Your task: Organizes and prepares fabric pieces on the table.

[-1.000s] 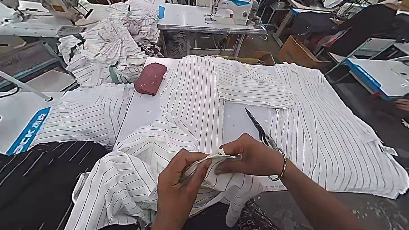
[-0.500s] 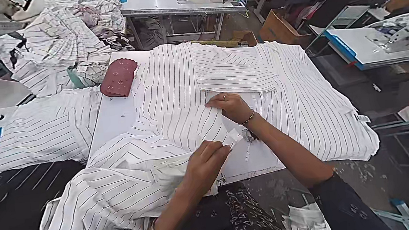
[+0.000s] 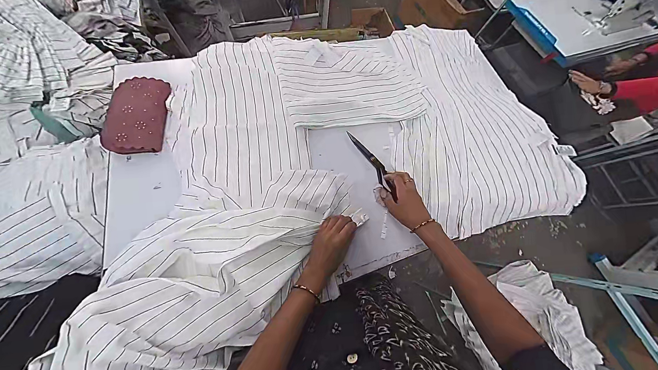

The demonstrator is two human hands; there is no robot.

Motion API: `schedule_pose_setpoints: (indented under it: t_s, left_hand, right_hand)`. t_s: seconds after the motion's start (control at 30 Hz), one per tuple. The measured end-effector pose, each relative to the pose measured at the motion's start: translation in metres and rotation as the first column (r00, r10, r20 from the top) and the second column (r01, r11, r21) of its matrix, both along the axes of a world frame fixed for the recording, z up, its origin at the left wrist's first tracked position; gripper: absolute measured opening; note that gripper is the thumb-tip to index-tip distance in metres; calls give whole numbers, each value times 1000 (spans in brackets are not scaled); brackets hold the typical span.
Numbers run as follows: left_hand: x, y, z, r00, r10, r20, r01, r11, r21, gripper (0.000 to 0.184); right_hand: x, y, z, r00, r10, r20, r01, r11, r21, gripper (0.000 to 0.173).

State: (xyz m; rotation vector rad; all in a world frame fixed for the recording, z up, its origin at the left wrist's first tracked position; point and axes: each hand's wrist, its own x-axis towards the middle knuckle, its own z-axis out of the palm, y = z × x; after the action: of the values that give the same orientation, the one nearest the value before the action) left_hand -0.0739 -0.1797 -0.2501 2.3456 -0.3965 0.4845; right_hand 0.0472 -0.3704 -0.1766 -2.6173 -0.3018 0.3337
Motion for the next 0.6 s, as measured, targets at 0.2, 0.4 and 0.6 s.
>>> schedule_pose_setpoints:
  t_s: [0.2, 0.4, 0.6]
  left_hand:
    - [0, 2, 2, 1000, -18, -17, 17, 999, -49, 16]
    - [-1, 2, 1, 999, -24, -25, 21, 996, -92, 16]
    - [-6, 2, 4, 998, -20, -59, 11, 989, -148, 16]
  right_hand:
    - [10, -1, 20, 971, -101, -217, 34, 956, -290, 49]
    - [-68, -59, 30, 776, 111, -621, 221, 874, 433, 23]
    - [-190, -87, 28, 582, -5, -813, 487, 803, 344, 17]
